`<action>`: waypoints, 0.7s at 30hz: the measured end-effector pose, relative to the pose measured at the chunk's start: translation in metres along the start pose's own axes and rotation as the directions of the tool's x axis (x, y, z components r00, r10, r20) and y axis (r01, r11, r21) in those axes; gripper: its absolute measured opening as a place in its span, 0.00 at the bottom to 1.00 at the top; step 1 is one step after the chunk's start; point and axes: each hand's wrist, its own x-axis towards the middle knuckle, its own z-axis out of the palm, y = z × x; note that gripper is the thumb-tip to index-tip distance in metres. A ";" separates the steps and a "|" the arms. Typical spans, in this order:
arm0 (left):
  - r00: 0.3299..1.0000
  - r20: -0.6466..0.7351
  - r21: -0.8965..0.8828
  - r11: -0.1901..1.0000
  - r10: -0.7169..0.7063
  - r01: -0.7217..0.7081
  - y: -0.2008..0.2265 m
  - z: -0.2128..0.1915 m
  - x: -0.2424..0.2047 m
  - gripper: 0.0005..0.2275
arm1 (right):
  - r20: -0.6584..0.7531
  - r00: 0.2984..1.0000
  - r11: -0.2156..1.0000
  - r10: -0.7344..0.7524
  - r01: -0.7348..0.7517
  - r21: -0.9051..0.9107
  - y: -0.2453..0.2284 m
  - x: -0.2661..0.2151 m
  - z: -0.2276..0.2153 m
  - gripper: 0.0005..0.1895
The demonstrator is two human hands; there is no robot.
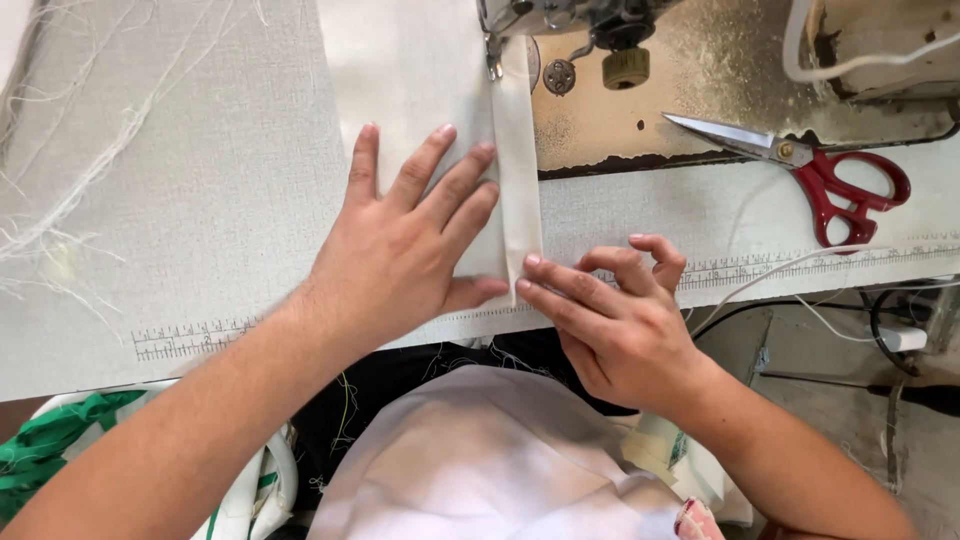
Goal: Folding the edges of white fabric strips and aligning them under an industrial sewing machine needle.
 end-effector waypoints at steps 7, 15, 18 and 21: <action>0.997 0.076 -0.063 0.998 -0.022 0.027 -0.025 0.004 0.022 0.41 | 0.009 0.999 0.996 -0.039 0.039 -0.080 0.019 0.021 0.000 0.18; 0.999 0.050 -0.117 0.993 -0.018 0.024 -0.058 0.009 0.045 0.40 | -0.006 0.998 0.990 -0.057 0.055 -0.128 0.042 0.045 0.006 0.19; 0.997 0.077 -0.137 0.990 -0.017 0.028 -0.072 0.012 0.056 0.42 | -0.006 0.998 0.989 -0.058 0.056 -0.136 0.051 0.053 0.009 0.20; 0.994 0.105 -0.157 0.987 -0.023 0.040 -0.084 0.011 0.068 0.42 | -0.014 0.998 0.988 -0.060 0.057 -0.142 0.059 0.062 0.010 0.20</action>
